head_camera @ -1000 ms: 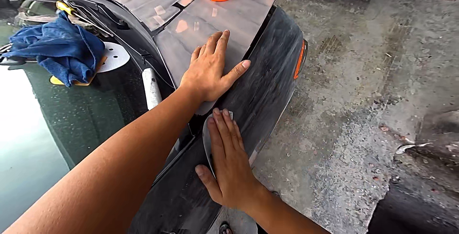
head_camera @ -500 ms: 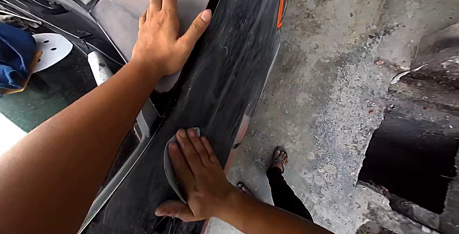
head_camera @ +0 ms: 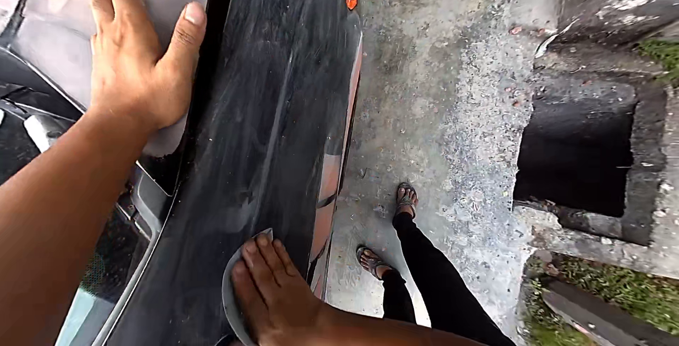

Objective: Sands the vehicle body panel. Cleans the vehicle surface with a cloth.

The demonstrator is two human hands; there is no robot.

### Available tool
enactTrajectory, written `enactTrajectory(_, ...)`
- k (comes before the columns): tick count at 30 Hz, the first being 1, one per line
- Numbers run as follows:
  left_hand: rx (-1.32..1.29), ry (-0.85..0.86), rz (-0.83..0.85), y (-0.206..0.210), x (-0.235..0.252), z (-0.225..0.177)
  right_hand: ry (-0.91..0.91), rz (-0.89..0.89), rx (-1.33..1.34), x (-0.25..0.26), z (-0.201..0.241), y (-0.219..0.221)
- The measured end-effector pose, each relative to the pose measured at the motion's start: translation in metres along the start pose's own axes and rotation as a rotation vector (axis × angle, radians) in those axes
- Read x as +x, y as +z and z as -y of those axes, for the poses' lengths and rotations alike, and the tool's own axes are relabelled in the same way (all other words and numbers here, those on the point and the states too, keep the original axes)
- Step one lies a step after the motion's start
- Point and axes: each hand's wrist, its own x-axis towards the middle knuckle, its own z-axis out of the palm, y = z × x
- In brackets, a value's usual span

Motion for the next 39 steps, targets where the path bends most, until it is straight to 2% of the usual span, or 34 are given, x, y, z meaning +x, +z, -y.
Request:
enactTrajectory(3,0.030,-0.006,0.035,-0.001,0.002,0.000,0.090,-0.098,0.014,0.075,-0.082,-0.015)
enactTrajectory(5,0.106,0.011,0.075,0.010,-0.001,0.018,0.276,-0.183,0.000,0.148,-0.154,-0.031)
enactTrajectory(7,0.206,0.094,0.189,0.023,0.004,0.053,0.470,-0.216,-0.017,0.200,-0.205,-0.046)
enactTrajectory(8,0.218,0.131,0.215,0.028,0.008,0.066,0.537,-0.249,-0.019,0.209,-0.211,-0.049)
enactTrajectory(10,0.180,0.121,0.160,0.032,0.006,0.066,0.532,-0.310,0.021,0.179,-0.177,-0.041)
enactTrajectory(12,0.061,0.014,0.055,0.024,-0.001,0.038,0.399,-0.271,0.087,0.094,-0.098,-0.022)
enactTrajectory(14,0.000,0.022,0.053,0.011,-0.002,0.008,0.312,-0.171,0.070,-0.006,-0.031,0.007)
enactTrajectory(16,0.009,0.102,0.073,0.008,0.002,0.003,0.247,-0.090,0.002,-0.064,-0.009,0.024)
enactTrajectory(17,0.000,0.133,0.086,0.009,0.003,0.005,0.228,-0.055,0.005,-0.067,-0.015,0.021)
enactTrajectory(19,-0.081,0.197,0.089,0.014,0.005,0.008,0.239,-0.067,0.027,-0.026,-0.058,0.007)
enactTrajectory(21,-0.176,0.233,0.088,0.020,0.002,0.004,0.321,-0.169,0.034,0.041,-0.121,-0.006)
enactTrajectory(23,-0.212,0.189,0.098,0.021,-0.003,-0.003,0.398,-0.268,0.036,0.110,-0.187,-0.020)
enactTrajectory(25,-0.253,0.132,0.097,0.022,-0.008,-0.007,0.503,-0.310,0.059,0.150,-0.224,-0.030)
enactTrajectory(27,-0.279,0.143,0.101,0.024,-0.003,-0.002,0.576,-0.318,0.096,0.141,-0.207,-0.032)
enactTrajectory(30,-0.242,0.142,0.026,0.028,0.018,0.006,0.492,-0.265,0.161,0.059,-0.141,-0.015)
enactTrajectory(32,-0.197,0.089,0.023,0.028,0.026,0.002,0.401,-0.163,0.186,0.023,-0.135,-0.011)
enactTrajectory(33,-0.180,0.054,0.028,0.028,0.028,0.000,0.378,-0.115,0.176,0.023,-0.146,-0.015)
enactTrajectory(35,-0.081,-0.041,0.021,0.027,0.032,-0.004,0.392,-0.105,0.149,0.058,-0.186,-0.024)
enactTrajectory(37,-0.005,-0.116,0.076,0.025,0.041,-0.015,0.431,-0.167,0.099,0.123,-0.243,-0.038)
enactTrajectory(39,-0.047,-0.107,0.066,0.029,0.048,-0.020,0.522,-0.218,0.080,0.192,-0.299,-0.055)
